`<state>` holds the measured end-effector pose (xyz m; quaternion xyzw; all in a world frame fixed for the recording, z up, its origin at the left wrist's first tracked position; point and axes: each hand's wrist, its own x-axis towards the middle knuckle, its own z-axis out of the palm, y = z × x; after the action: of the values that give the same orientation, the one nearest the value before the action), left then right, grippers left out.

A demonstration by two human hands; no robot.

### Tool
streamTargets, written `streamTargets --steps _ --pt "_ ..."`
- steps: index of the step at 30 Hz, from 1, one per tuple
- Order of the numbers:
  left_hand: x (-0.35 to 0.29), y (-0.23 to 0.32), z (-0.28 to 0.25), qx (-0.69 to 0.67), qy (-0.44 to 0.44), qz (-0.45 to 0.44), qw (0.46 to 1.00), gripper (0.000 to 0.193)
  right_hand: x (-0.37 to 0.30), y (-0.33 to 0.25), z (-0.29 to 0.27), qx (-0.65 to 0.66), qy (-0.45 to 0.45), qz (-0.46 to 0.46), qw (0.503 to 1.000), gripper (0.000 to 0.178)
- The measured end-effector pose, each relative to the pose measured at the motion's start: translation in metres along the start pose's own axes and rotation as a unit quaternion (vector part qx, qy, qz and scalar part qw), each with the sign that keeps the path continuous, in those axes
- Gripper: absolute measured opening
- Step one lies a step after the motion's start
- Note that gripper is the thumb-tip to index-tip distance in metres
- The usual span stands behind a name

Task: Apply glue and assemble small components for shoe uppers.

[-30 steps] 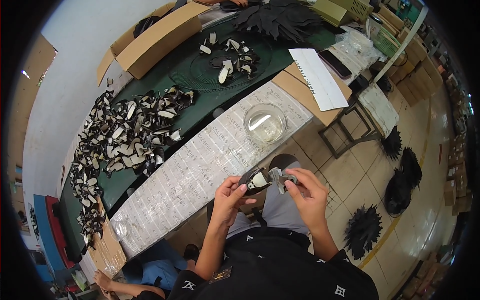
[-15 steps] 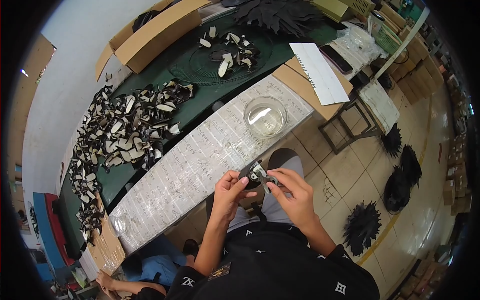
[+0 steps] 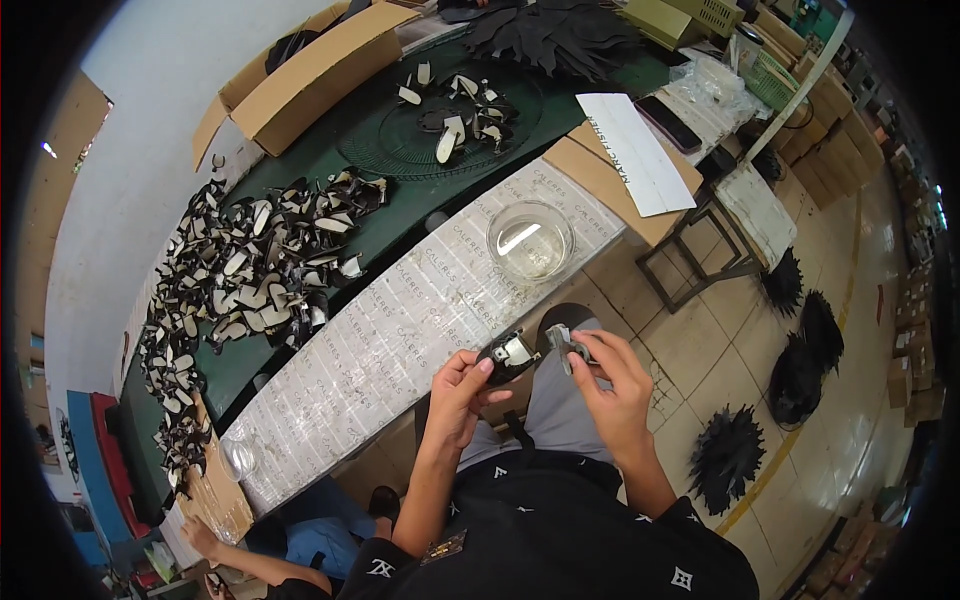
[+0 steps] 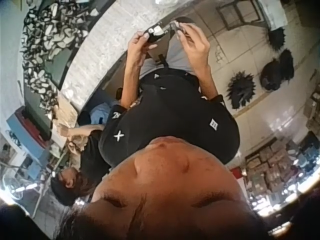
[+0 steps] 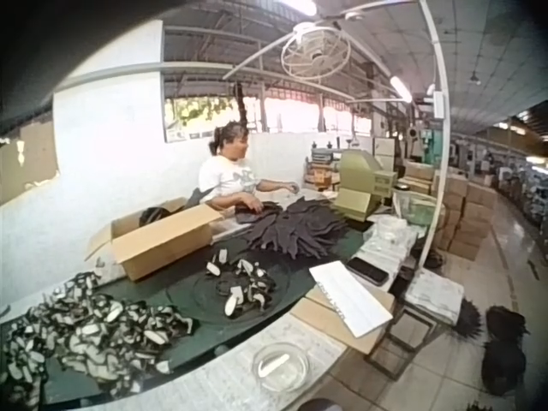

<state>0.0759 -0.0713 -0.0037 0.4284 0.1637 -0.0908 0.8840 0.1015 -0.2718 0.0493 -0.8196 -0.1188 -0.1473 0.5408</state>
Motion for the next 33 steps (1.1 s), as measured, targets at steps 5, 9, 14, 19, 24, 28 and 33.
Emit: streamTargets --steps 5,9,14,19,24,28,33 --pt "0.001 0.0 -0.003 -0.014 -0.008 -0.007 1.0 0.013 0.002 -0.003 -0.006 0.052 0.001 0.045 0.998 0.024" --pt "0.0 0.0 -0.001 -0.019 -0.008 -0.008 1.0 0.014 -0.001 -0.005 -0.006 0.073 -0.03 0.052 0.995 0.024" --pt "0.001 -0.001 0.0 -0.01 -0.006 -0.009 1.0 0.014 -0.005 -0.005 -0.001 0.066 -0.076 0.036 0.994 0.025" --pt "-0.002 -0.002 0.006 0.011 0.002 -0.007 1.0 0.015 -0.005 0.002 -0.004 0.01 -0.02 0.031 0.999 0.024" --pt "-0.004 -0.002 0.009 0.028 -0.008 -0.002 1.0 0.012 -0.003 0.0 -0.013 0.052 -0.01 0.056 0.997 0.023" --pt "-0.006 -0.005 0.01 0.053 -0.018 0.008 0.998 0.013 -0.002 0.001 -0.012 0.052 -0.036 0.013 0.998 0.025" --pt "-0.008 -0.003 0.012 0.07 -0.032 0.024 0.997 0.015 0.002 -0.006 -0.009 0.054 -0.098 -0.022 0.993 0.025"
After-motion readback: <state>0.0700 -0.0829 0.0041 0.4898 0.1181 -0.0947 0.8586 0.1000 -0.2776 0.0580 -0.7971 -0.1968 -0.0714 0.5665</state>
